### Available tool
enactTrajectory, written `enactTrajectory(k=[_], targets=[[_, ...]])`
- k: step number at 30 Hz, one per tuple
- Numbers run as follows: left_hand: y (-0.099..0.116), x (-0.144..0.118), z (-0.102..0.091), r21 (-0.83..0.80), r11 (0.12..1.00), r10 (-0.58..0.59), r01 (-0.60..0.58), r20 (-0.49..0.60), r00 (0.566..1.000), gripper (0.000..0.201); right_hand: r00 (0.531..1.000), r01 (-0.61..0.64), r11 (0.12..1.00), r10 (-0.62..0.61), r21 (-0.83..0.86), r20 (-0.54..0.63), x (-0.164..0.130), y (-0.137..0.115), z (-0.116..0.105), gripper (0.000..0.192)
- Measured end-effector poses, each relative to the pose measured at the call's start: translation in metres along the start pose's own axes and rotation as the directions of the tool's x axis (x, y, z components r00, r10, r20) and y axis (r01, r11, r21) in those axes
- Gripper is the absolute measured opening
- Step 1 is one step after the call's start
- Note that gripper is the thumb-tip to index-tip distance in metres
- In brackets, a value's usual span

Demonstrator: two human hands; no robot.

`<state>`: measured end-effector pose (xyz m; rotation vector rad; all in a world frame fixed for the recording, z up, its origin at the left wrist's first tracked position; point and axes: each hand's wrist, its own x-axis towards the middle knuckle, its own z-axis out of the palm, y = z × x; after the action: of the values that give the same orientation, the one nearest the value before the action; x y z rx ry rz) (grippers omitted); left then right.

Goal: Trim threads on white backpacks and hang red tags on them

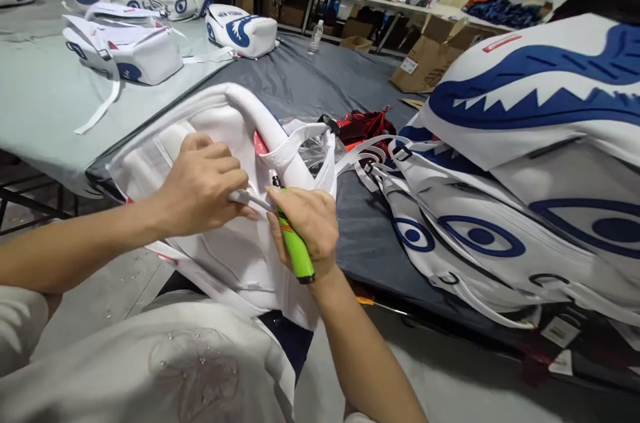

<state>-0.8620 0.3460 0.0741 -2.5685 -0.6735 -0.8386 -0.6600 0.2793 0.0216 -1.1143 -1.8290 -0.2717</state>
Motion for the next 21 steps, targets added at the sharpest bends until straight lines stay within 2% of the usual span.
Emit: enactTrajectory(k=[2, 4, 6, 8, 10, 12, 15, 18, 21], targets=[[0.009, -0.015, 0.015, -0.035, 0.993, -0.11, 0.111, 0.036, 0.993, 0.034, 0.995, 0.065, 0.997, -0.068, 0.046, 0.071, -0.001, 0.005, 0.009, 0.029], [0.009, -0.027, 0.039, -0.063, 0.979, -0.186, 0.191, 0.084, 0.979, 0.032, 0.995, 0.05, 0.997, -0.053, 0.051, 0.08, -0.006, 0.007, 0.031, 0.028], [0.0, -0.034, 0.059, -0.075, 0.978, -0.184, 0.195, 0.134, 0.974, 0.029, 0.997, -0.061, 0.998, 0.061, -0.005, 0.045, -0.013, 0.004, 0.056, 0.029], [-0.019, -0.04, 0.068, -0.077, 0.99, -0.104, 0.117, 0.153, 0.983, 0.032, 0.987, -0.163, 0.984, 0.163, -0.079, -0.002, -0.019, 0.002, 0.076, 0.03], [-0.046, -0.047, 0.067, -0.069, 0.997, -0.005, 0.013, 0.113, 0.994, 0.043, 0.99, -0.141, 0.984, 0.142, -0.106, 0.004, -0.023, 0.005, 0.086, 0.028], [-0.076, -0.056, 0.06, -0.057, 0.996, 0.065, -0.063, 0.048, 0.997, 0.052, 0.998, -0.055, 0.996, 0.057, -0.073, 0.03, -0.025, 0.013, 0.086, 0.025], [-0.108, -0.068, 0.049, -0.11, 0.992, 0.065, -0.058, 0.068, 0.996, 0.046, 0.998, -0.009, 0.998, 0.012, -0.061, 0.062, -0.024, 0.029, 0.082, 0.025], [-0.112, -0.064, 0.046, -0.191, 0.977, -0.065, 0.091, 0.143, 0.988, 0.035, 0.997, -0.004, 0.995, 0.011, -0.096, 0.076, -0.023, 0.034, 0.081, 0.024], [-0.095, -0.036, 0.047, -0.233, 0.956, -0.151, 0.176, 0.12, 0.981, 0.031, 0.999, 0.019, 0.999, -0.017, -0.051, 0.034, -0.02, 0.027, 0.084, 0.026]])
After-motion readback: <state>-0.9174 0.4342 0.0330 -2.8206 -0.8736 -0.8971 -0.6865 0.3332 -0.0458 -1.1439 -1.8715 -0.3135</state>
